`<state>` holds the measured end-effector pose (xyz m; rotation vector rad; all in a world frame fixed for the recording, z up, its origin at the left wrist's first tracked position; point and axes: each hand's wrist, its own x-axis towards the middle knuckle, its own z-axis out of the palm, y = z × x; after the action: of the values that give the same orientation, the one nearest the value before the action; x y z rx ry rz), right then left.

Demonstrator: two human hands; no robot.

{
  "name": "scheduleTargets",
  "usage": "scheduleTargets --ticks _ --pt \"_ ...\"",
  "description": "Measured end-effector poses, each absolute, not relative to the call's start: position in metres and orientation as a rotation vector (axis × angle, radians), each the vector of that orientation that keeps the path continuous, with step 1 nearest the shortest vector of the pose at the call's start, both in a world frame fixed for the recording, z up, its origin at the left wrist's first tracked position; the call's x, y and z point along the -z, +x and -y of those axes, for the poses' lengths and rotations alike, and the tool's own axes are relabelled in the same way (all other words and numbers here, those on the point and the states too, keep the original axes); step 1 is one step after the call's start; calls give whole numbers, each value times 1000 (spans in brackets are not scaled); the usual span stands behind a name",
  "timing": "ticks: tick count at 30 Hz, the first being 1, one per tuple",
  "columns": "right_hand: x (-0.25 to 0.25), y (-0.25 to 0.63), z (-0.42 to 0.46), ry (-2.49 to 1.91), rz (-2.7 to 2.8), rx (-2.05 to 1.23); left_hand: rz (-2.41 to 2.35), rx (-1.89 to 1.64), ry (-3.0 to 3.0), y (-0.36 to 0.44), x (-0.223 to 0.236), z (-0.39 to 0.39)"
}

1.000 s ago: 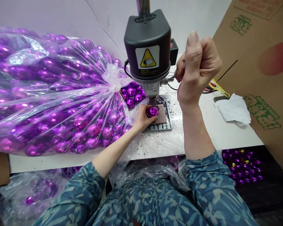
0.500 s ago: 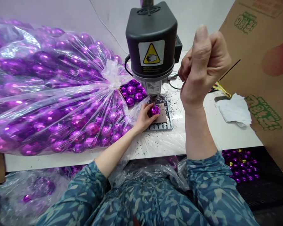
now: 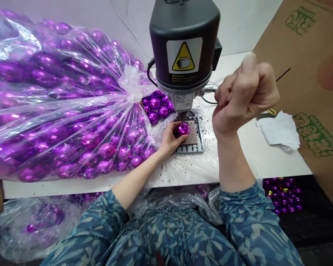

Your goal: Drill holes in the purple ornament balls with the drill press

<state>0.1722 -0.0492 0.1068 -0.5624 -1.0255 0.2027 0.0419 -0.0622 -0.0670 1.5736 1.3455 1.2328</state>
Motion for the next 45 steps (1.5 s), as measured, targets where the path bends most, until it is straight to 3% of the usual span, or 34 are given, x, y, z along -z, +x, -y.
scheduleTargets --ticks 8,17,23,30,34,41,45 --pt "-85 172 40 -273 972 -196 -1320 -1258 1577 41 70 62" --pt "-54 174 28 -434 854 -75 -1340 -1251 1583 41 67 63" --pt "-41 175 25 -298 897 -27 -1307 -1279 1508 44 69 66" --pt "-102 171 28 -343 934 -191 -1452 -1304 1500 48 56 66" --pt "-136 169 16 -368 1000 -253 -1475 -1325 1662 40 39 104" --pt "-134 171 12 -345 977 -354 -555 -715 2562 4 68 230" --pt "-134 171 16 -327 997 -317 -729 -109 2834 -5 104 254"
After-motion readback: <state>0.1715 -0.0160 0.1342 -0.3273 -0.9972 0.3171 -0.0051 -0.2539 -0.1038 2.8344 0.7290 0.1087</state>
